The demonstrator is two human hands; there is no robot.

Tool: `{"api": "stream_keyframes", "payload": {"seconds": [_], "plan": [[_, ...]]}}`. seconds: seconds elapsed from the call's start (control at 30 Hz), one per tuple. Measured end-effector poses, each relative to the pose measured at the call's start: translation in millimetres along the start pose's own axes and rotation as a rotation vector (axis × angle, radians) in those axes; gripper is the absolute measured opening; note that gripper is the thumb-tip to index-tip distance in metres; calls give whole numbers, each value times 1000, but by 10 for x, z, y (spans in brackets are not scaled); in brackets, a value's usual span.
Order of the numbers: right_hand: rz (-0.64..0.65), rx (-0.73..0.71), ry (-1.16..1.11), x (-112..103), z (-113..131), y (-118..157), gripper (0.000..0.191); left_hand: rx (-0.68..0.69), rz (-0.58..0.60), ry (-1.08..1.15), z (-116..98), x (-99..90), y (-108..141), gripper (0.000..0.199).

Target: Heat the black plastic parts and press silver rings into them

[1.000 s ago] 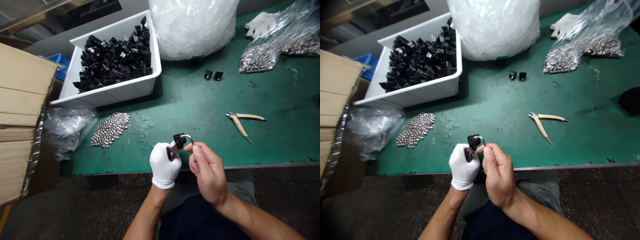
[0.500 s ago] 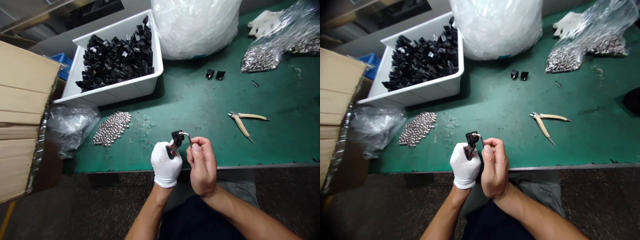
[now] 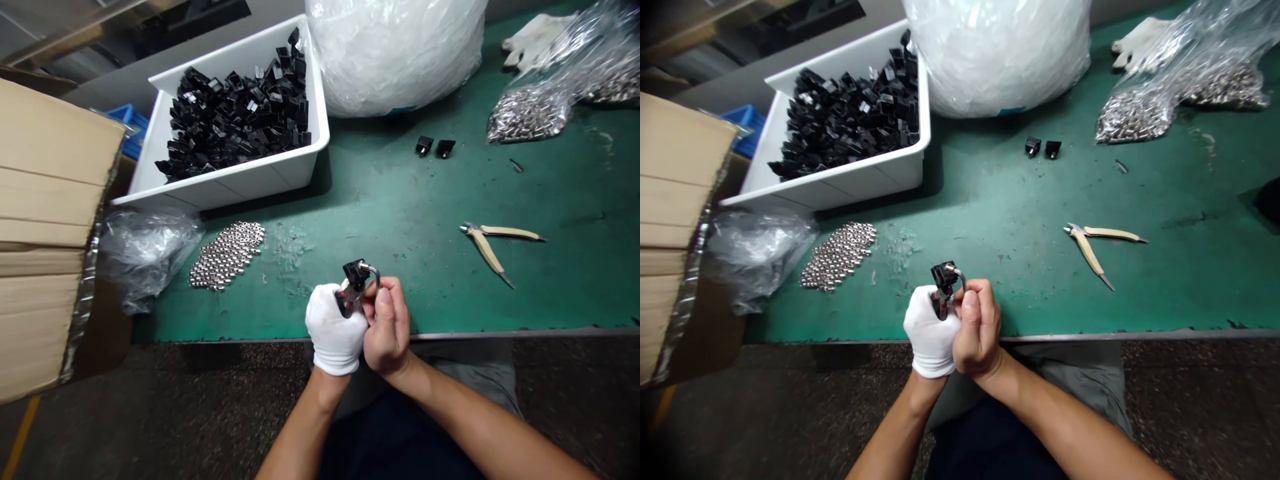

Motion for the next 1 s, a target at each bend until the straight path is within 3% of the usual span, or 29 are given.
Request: {"api": "stream_keyframes", "payload": {"seconds": [0.17, 0.57, 0.8, 1.0], "plan": [[-73, 3, -96, -94, -33, -14, 26, 17, -15, -5, -45, -16, 2, 16], [9, 58, -163, -205, 91, 9, 22, 88, -8, -14, -111, -36, -19, 13], [77, 96, -21, -347, 271, 13, 26, 175, 13, -20, -165, -36, -27, 12], [85, 104, -44, -311, 257, 24, 26, 180, 32, -31, -149, -21, -26, 13]]}}
Point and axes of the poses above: each hand's wrist, its own y-axis away from the middle knuckle, its own x-axis out of the palm, z = x × y, the point moved 10 cm from there along -y, towards the middle knuckle, and after that the axes turned 1 degree about -x, right-handed, at the moved point
